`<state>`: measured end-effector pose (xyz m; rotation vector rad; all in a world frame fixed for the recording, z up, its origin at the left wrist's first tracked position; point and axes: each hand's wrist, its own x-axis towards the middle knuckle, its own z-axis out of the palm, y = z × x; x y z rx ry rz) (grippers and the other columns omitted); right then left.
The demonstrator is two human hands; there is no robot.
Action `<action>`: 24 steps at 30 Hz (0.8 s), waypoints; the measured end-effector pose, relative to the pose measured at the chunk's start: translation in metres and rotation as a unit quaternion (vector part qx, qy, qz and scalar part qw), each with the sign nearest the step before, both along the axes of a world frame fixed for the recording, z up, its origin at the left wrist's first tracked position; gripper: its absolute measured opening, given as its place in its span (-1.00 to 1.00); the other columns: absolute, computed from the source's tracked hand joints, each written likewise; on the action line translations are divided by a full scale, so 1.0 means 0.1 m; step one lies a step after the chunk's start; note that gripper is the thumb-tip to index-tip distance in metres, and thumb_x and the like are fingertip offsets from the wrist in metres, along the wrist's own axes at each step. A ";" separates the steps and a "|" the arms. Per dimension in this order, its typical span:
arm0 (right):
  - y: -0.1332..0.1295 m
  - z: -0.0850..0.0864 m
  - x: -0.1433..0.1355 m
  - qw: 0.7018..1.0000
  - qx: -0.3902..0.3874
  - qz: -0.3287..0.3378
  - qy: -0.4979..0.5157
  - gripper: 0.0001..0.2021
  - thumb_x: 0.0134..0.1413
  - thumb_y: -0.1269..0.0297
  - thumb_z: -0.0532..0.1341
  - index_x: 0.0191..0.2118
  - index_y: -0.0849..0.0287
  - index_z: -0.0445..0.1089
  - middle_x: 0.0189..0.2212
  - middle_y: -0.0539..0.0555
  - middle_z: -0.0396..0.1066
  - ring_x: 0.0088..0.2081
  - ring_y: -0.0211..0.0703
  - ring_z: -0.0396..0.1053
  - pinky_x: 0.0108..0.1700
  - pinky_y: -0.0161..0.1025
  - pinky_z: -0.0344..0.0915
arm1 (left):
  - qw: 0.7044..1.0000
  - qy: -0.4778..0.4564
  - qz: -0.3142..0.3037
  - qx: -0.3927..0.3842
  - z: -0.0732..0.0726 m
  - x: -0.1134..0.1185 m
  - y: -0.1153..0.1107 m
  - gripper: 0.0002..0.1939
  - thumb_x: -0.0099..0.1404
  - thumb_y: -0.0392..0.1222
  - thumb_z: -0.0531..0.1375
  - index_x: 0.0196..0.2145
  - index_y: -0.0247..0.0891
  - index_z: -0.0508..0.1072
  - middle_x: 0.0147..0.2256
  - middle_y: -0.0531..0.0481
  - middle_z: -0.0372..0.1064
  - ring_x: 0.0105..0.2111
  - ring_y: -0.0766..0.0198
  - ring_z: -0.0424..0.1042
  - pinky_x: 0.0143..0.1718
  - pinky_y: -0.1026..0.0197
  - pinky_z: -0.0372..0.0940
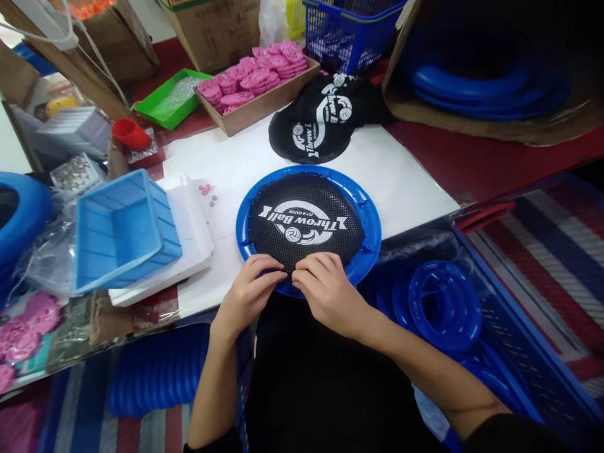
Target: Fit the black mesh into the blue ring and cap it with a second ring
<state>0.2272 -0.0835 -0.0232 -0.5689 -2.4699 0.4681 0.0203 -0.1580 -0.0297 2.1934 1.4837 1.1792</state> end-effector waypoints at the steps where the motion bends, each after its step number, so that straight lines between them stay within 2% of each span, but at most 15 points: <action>1: 0.01 0.00 0.01 1.000 0.001 0.008 -0.004 -0.86 0.38 0.48 0.12 -0.13 0.22 0.44 -0.17 0.17 0.47 -0.07 0.00 0.30 0.00 -0.03 0.21 | 1.000 -0.004 -0.003 0.003 -0.02 -0.01 0.00 -0.70 0.46 -0.46 0.17 0.04 -0.16 0.50 -0.04 -0.15 0.46 0.04 0.09 0.40 0.04 -0.09 0.43; 5: 0.02 0.00 0.01 1.000 0.000 0.020 -0.013 -0.83 0.30 0.56 0.14 -0.13 0.24 0.44 -0.15 0.18 0.45 -0.04 0.01 0.30 0.02 -0.03 0.21 | 1.000 -0.006 -0.016 0.005 -0.04 -0.04 0.01 -0.69 0.45 -0.48 0.18 0.02 -0.16 0.50 -0.03 -0.14 0.46 0.05 0.10 0.40 0.05 -0.08 0.43; 14: 0.00 0.02 0.00 1.000 -0.015 0.009 -0.021 -0.86 0.32 0.53 0.16 -0.16 0.23 0.46 -0.16 0.18 0.43 -0.05 0.00 0.27 0.01 -0.04 0.22 | 1.000 -0.001 -0.020 -0.004 0.00 -0.05 0.02 -0.72 0.44 -0.48 0.19 -0.04 -0.17 0.52 0.02 -0.17 0.45 0.06 0.08 0.40 0.05 -0.11 0.42; 24: 0.02 0.03 0.03 0.999 -0.027 0.034 -0.026 -0.85 0.28 0.57 0.16 -0.17 0.23 0.43 -0.15 0.17 0.42 -0.07 -0.01 0.27 0.01 -0.04 0.21 | 0.999 -0.012 -0.046 0.004 -0.02 -0.08 0.00 -0.68 0.43 -0.49 0.20 0.00 -0.15 0.53 0.00 -0.15 0.45 0.07 0.09 0.38 0.07 -0.09 0.39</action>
